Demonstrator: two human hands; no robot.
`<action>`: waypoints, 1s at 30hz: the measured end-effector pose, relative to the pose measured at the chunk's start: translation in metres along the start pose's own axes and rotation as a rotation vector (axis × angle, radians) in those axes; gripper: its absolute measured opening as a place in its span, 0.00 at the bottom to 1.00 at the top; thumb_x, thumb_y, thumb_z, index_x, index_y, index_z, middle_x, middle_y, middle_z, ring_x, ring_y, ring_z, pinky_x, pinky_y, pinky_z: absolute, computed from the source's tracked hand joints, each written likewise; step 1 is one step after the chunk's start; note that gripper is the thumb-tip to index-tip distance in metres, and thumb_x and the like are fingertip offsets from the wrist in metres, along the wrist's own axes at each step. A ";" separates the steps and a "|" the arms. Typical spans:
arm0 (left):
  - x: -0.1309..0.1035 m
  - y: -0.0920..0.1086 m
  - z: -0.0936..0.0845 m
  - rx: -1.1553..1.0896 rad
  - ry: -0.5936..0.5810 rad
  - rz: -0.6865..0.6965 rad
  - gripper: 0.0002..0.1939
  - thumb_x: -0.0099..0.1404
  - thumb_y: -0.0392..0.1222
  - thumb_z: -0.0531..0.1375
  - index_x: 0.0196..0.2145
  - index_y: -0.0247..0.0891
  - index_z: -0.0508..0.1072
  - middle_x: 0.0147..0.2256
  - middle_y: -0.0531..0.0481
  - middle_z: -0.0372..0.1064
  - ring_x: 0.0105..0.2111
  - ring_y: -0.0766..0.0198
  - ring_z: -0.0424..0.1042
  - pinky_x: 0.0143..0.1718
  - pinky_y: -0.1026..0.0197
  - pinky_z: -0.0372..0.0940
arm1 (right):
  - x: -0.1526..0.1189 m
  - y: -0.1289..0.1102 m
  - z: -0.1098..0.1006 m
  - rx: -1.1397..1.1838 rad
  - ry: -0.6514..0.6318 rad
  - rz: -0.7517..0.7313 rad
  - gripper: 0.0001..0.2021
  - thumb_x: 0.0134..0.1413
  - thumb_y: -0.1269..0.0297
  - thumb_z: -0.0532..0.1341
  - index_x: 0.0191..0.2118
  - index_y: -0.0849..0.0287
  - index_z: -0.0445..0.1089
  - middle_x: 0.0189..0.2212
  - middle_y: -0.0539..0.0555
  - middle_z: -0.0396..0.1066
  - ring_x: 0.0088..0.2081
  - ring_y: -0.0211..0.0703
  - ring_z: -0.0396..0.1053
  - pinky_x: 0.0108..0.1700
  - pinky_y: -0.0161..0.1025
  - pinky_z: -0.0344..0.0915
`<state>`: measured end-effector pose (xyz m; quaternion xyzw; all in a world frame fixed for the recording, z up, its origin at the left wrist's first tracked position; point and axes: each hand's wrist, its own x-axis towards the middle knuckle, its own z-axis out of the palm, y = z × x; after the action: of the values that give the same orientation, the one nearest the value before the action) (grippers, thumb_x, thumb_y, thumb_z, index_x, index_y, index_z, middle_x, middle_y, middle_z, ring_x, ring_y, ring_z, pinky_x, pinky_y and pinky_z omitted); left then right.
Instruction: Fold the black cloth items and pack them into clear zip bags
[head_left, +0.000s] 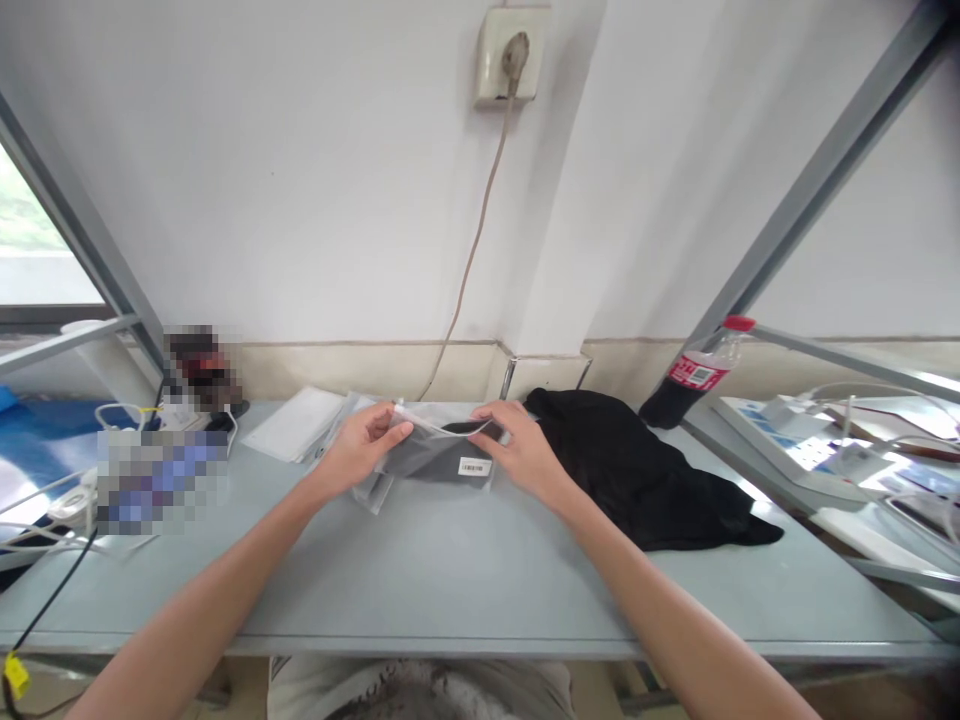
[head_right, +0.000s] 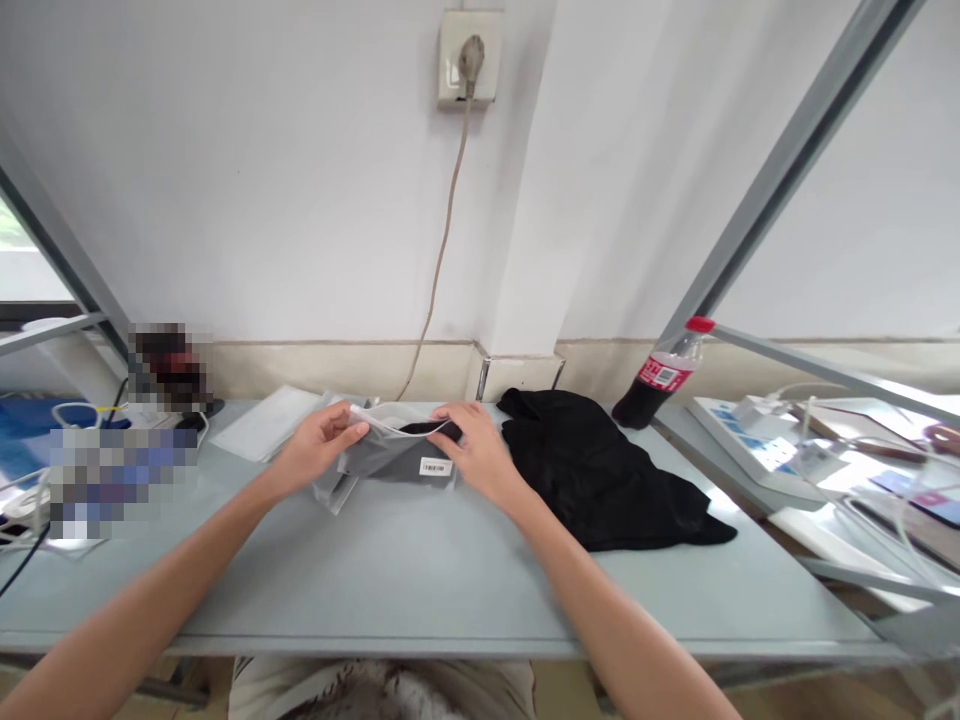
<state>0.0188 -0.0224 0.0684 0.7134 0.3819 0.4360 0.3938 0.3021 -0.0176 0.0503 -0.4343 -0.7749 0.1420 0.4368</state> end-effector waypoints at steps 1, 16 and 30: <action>-0.002 -0.001 0.007 0.011 0.063 0.045 0.17 0.70 0.57 0.63 0.38 0.39 0.74 0.32 0.51 0.72 0.33 0.61 0.71 0.35 0.61 0.64 | 0.000 -0.004 -0.001 -0.099 0.017 -0.056 0.10 0.67 0.56 0.60 0.46 0.54 0.73 0.45 0.57 0.77 0.48 0.56 0.68 0.54 0.52 0.62; -0.015 0.003 0.043 0.036 0.263 0.128 0.15 0.73 0.54 0.60 0.37 0.41 0.79 0.33 0.51 0.76 0.34 0.62 0.73 0.36 0.63 0.68 | 0.011 -0.070 -0.015 -0.165 -0.237 -0.140 0.11 0.73 0.52 0.56 0.46 0.53 0.70 0.42 0.54 0.77 0.42 0.47 0.73 0.45 0.42 0.64; -0.014 -0.004 0.040 0.074 0.166 0.193 0.09 0.69 0.49 0.66 0.34 0.44 0.84 0.32 0.51 0.77 0.29 0.63 0.72 0.30 0.62 0.68 | 0.015 -0.080 0.002 -0.364 -0.274 -0.420 0.11 0.77 0.65 0.49 0.46 0.57 0.68 0.42 0.57 0.75 0.42 0.48 0.70 0.46 0.43 0.63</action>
<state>0.0502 -0.0429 0.0482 0.7223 0.3589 0.5150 0.2903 0.2528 -0.0515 0.1050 -0.3125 -0.9121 -0.0352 0.2631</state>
